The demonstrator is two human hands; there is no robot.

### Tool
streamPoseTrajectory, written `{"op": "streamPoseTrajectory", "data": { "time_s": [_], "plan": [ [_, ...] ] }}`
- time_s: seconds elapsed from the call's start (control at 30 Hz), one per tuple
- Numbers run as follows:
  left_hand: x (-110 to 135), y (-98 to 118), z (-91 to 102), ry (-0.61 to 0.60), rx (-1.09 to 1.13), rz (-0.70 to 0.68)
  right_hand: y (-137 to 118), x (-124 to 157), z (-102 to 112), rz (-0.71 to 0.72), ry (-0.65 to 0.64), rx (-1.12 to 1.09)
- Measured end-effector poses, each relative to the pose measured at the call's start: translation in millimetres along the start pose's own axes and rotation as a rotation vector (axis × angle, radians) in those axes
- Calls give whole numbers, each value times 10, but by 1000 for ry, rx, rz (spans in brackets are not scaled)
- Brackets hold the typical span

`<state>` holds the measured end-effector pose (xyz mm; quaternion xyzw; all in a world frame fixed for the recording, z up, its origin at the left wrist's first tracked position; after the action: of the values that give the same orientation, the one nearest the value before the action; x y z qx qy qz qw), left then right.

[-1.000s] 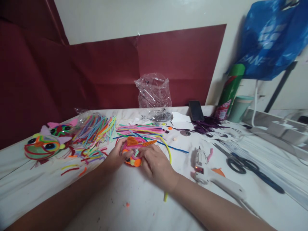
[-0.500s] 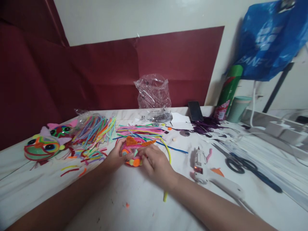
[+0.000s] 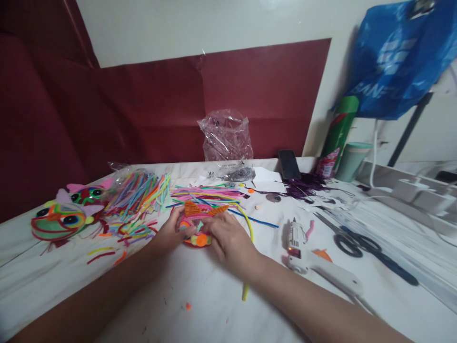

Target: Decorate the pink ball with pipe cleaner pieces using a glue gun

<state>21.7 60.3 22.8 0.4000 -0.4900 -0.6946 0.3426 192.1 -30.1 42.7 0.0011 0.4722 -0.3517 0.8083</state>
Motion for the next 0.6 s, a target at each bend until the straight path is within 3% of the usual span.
{"op": "streamPoseTrajectory", "data": {
  "time_s": [0.1,0.27,0.43,0.6],
  "plan": [
    [-18,-27,13,4,42,-1,35,-15,41,-120,83,-85],
    [-23,-18,48,13,160,97,302,-21,141,-464,399,-202],
    [-12,16,85,51,185,126,485,-18,91,-674,361,-412],
    [-7,10,101,50,167,119,475,-4,24,-749,313,-508]
  ]
}}
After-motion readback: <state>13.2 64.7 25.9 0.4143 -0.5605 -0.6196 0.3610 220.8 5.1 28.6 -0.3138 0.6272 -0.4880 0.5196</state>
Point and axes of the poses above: each hand's wrist, its own x-axis away from the middle knuckle, its own z-axis out of the back of the hand, y = z × x, the point moved 2 cm from there along -x, towards the middle knuckle, and after that the axes turned 2 degrees about -x, right-handed, at the moved point
